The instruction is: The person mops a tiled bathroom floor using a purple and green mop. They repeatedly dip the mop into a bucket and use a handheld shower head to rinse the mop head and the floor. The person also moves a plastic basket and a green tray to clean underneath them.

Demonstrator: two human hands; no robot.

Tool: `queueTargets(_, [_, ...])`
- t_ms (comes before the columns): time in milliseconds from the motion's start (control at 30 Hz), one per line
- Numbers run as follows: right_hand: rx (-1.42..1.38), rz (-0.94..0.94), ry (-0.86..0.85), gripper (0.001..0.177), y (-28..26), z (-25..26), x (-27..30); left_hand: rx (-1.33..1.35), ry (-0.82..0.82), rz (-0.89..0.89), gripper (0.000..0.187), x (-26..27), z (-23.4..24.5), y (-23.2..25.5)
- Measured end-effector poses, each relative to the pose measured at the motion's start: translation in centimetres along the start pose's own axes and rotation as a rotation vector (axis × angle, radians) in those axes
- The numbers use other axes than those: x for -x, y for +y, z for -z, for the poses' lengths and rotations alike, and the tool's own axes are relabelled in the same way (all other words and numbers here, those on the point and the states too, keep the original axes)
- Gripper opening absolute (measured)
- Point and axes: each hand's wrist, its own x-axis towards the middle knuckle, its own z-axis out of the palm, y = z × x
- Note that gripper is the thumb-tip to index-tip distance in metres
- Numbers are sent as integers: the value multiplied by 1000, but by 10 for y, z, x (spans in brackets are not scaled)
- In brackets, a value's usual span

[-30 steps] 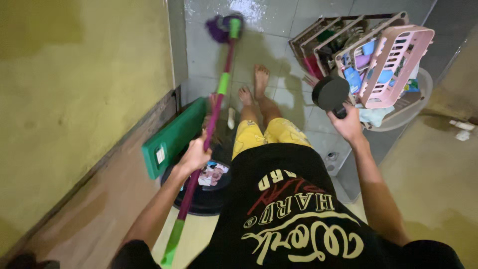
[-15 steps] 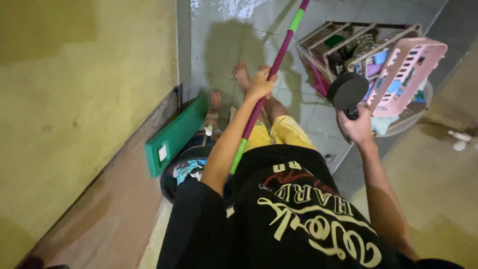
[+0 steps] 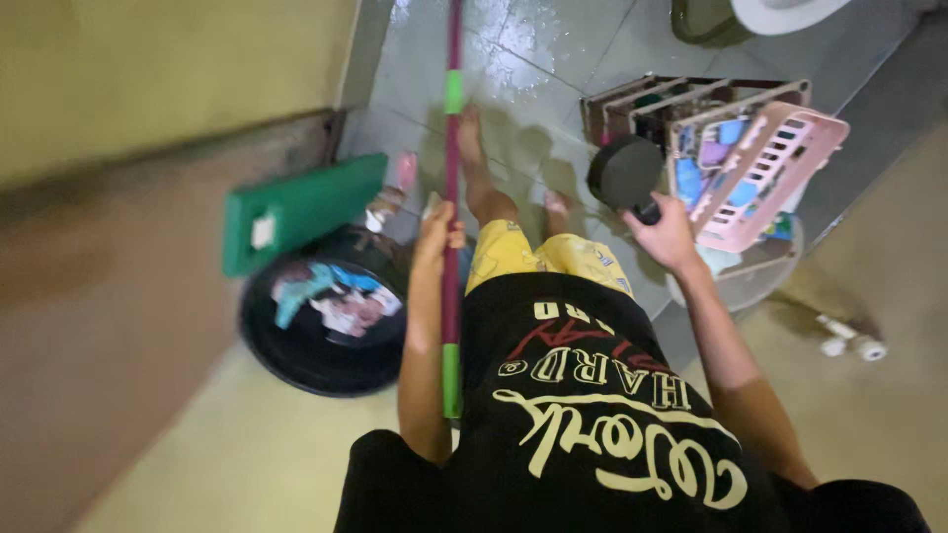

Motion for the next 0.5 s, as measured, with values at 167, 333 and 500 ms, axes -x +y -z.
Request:
queueTargets(167, [-5, 52, -30, 28, 44, 11, 45, 274, 17, -42, 18, 40, 63, -99])
queueTargets(333, [91, 60, -105, 30, 94, 16, 80, 266, 184, -23, 15, 125, 80, -201])
queueTargets(500, [57, -47, -189, 27, 112, 18, 107, 25, 262, 70, 27, 224, 78, -290])
